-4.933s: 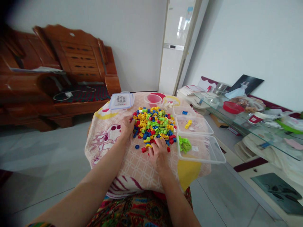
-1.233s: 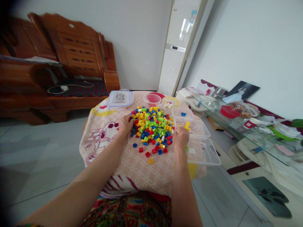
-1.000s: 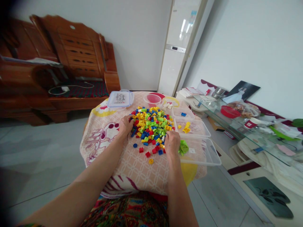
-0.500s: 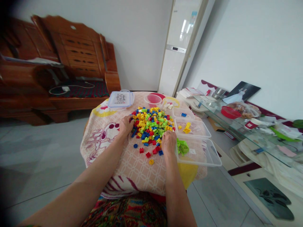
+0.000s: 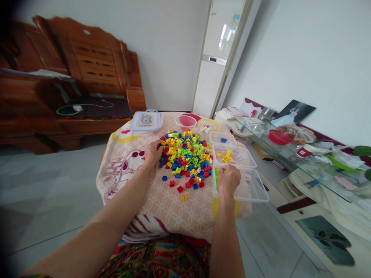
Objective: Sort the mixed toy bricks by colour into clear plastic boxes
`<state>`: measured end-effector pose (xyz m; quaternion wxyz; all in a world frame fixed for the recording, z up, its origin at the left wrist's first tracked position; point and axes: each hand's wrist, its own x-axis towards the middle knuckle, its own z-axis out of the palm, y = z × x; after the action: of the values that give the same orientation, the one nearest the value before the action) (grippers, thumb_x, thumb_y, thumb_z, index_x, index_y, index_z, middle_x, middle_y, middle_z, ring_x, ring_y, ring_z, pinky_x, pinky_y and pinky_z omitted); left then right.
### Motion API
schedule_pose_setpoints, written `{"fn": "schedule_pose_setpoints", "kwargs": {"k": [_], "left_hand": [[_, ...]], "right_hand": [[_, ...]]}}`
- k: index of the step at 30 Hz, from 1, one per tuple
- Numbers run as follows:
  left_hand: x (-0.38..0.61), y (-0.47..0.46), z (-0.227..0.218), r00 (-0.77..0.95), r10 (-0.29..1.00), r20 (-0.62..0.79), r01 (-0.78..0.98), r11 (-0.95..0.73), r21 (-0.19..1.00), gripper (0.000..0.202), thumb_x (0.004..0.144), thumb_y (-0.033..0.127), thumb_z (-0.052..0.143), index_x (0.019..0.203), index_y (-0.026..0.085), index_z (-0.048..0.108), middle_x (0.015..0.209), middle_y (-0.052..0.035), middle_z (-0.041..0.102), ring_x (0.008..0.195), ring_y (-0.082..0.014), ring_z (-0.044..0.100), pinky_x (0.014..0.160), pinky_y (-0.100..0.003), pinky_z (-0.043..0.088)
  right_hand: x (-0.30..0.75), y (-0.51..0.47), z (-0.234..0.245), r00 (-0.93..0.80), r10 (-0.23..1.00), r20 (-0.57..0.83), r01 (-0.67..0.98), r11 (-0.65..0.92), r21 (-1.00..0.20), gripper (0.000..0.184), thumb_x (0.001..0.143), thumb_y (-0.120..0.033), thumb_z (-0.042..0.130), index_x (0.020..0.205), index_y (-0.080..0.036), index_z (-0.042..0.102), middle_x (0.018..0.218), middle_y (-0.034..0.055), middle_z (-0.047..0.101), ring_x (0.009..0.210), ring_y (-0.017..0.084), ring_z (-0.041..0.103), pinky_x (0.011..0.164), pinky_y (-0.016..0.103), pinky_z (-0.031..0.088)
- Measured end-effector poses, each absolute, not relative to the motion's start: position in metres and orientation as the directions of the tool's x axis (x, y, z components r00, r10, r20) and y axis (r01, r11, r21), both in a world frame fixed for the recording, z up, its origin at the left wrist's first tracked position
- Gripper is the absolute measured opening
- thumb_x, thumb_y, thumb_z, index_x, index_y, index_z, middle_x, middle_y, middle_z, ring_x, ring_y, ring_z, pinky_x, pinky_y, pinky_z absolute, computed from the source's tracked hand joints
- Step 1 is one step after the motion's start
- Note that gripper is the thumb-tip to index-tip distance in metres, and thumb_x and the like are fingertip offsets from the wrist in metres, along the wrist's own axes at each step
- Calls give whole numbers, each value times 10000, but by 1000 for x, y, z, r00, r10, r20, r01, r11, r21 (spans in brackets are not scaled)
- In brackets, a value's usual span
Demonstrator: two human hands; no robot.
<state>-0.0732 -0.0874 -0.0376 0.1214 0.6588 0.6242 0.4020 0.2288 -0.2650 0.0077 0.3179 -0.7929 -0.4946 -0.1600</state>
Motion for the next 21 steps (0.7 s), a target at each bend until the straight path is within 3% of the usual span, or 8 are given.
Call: {"fn": "schedule_pose_setpoints", "kwargs": {"k": [5, 10, 15, 21], "left_hand": [[-73, -87, -37, -108, 927, 359, 725, -174, 667, 373, 854, 219, 530, 1178, 170, 707, 1194, -122, 708, 1155, -281, 643, 1044, -392, 480], [-74, -89, -36, -85, 923, 375, 732, -198, 652, 372, 867, 204, 525, 1195, 174, 698, 1212, -118, 710, 1173, -277, 639, 1049, -407, 485], [-73, -90, -37, -96, 916, 389, 730, -200, 653, 361, 870, 195, 537, 1189, 189, 707, 1221, -108, 712, 1173, -280, 643, 1052, -410, 488], [-74, -89, -39, -97, 919, 383, 732, -195, 653, 364, 870, 206, 536, 1192, 188, 704, 1230, -109, 707, 1175, -275, 640, 1051, -401, 484]], "right_hand": [[213, -257, 6, 373, 703, 605, 911, -155, -382, 153, 829, -178, 563, 820, -160, 715, 883, 127, 728, 857, 259, 615, 836, 356, 427], [179, -241, -3, 204, 763, 614, 939, 24, -343, 183, 875, -139, 534, 783, -182, 686, 854, 94, 705, 851, 230, 583, 826, 327, 420], [162, -223, -14, 161, 797, 582, 950, 35, -310, 227, 915, -121, 509, 783, -178, 684, 857, 92, 689, 859, 223, 562, 848, 330, 410], [157, -205, -22, 200, 821, 534, 957, -48, -285, 140, 901, -154, 591, 825, -147, 709, 978, 147, 686, 968, 263, 556, 936, 386, 405]]}}
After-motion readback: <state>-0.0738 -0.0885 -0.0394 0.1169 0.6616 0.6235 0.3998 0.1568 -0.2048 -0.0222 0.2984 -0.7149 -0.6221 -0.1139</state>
